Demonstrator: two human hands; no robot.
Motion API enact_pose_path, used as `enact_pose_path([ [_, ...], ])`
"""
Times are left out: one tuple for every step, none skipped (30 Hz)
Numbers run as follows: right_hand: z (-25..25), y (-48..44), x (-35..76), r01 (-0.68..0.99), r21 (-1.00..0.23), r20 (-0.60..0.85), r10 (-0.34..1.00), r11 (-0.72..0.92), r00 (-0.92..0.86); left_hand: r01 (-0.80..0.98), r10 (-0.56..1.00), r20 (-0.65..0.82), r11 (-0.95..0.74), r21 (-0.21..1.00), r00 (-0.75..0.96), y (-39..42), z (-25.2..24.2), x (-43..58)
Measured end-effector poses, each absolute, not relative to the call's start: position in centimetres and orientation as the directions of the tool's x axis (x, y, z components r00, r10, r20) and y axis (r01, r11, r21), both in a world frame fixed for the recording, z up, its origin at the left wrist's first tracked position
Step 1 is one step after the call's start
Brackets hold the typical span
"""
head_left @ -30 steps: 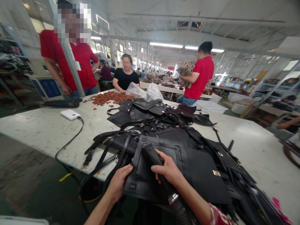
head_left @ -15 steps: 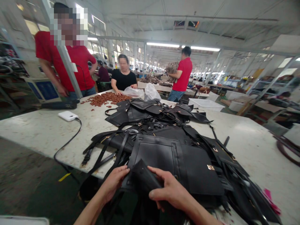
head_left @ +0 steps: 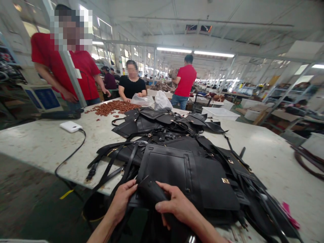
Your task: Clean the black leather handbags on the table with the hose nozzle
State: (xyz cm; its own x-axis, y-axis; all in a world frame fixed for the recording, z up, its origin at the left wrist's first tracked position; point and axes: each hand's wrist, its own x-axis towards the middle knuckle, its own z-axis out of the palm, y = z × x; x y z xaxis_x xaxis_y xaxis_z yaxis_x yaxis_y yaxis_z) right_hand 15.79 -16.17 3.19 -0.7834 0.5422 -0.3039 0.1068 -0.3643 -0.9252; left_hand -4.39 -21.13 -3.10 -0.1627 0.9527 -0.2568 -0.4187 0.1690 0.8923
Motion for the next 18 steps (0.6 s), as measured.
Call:
enact_pose_path([
  [3.1,-16.0,15.5,0.095,-0.928,-0.292,0.547,-0.359,-0.784,-0.420,0.951,-0.259,0.169,0.892,-0.167,-21.2,-3.3,-4.3],
  [3.1,-15.8,15.1,0.084,-0.931,-0.282,0.555,-0.355,-0.782,-0.421,0.950,-0.263,0.173,0.891,-0.166,-21.3,-3.4,-4.3],
  [3.0,-15.6,14.8,0.071,-0.933,-0.273,0.568,-0.352,-0.776,-0.422,0.950,-0.269,0.179,0.888,-0.162,-21.4,-3.5,-4.2],
  [3.0,-15.6,14.4,0.060,-0.935,-0.267,0.582,-0.349,-0.768,-0.425,0.949,-0.274,0.185,0.886,-0.157,-21.5,-3.5,-4.1],
  [3.0,-15.6,14.2,0.054,-0.937,-0.263,0.595,-0.347,-0.760,-0.429,0.949,-0.275,0.186,0.884,-0.153,-21.6,-3.5,-4.0],
  [3.0,-15.7,14.1,0.053,-0.938,-0.263,0.600,-0.344,-0.755,-0.432,0.951,-0.272,0.184,0.883,-0.150,-21.6,-3.4,-3.9],
  [3.0,-15.9,14.1,0.056,-0.938,-0.264,0.596,-0.343,-0.759,-0.434,0.953,-0.266,0.180,0.883,-0.148,-21.7,-3.4,-3.8],
  [3.1,-16.2,14.1,0.063,-0.937,-0.266,0.585,-0.344,-0.766,-0.432,0.955,-0.259,0.174,0.885,-0.146,-21.6,-3.3,-3.8],
  [3.1,-16.4,14.3,0.067,-0.935,-0.270,0.574,-0.349,-0.773,-0.427,0.957,-0.251,0.168,0.889,-0.146,-21.6,-3.2,-3.8],
  [3.1,-16.6,14.5,0.068,-0.932,-0.273,0.566,-0.356,-0.778,-0.420,0.958,-0.243,0.161,0.893,-0.149,-21.6,-3.2,-3.7],
  [3.1,-16.8,14.7,0.065,-0.930,-0.273,0.560,-0.362,-0.782,-0.414,0.960,-0.235,0.154,0.897,-0.152,-21.5,-3.1,-3.7],
  [3.1,-16.8,14.7,0.061,-0.928,-0.272,0.557,-0.366,-0.785,-0.410,0.962,-0.227,0.147,0.900,-0.155,-21.5,-3.1,-3.6],
  [3.0,-16.7,14.7,0.056,-0.928,-0.270,0.559,-0.369,-0.784,-0.412,0.963,-0.223,0.142,0.900,-0.155,-21.5,-3.1,-3.5],
  [2.9,-16.5,14.6,0.052,-0.928,-0.267,0.561,-0.369,-0.784,-0.419,0.962,-0.225,0.144,0.896,-0.152,-21.5,-3.0,-3.4],
  [2.8,-16.2,14.3,0.049,-0.929,-0.264,0.564,-0.367,-0.782,-0.430,0.961,-0.233,0.149,0.890,-0.147,-21.5,-2.9,-3.3],
  [2.8,-15.9,14.1,0.045,-0.932,-0.260,0.578,-0.360,-0.774,-0.442,0.960,-0.242,0.156,0.884,-0.145,-21.6,-2.8,-3.2],
  [2.7,-15.6,13.8,0.042,-0.936,-0.259,0.602,-0.350,-0.755,-0.451,0.958,-0.250,0.162,0.878,-0.143,-21.7,-2.7,-3.1],
  [2.6,-15.3,13.6,0.040,-0.941,-0.257,0.634,-0.336,-0.730,-0.453,0.956,-0.255,0.166,0.876,-0.144,-21.8,-2.5,-3.1],
])
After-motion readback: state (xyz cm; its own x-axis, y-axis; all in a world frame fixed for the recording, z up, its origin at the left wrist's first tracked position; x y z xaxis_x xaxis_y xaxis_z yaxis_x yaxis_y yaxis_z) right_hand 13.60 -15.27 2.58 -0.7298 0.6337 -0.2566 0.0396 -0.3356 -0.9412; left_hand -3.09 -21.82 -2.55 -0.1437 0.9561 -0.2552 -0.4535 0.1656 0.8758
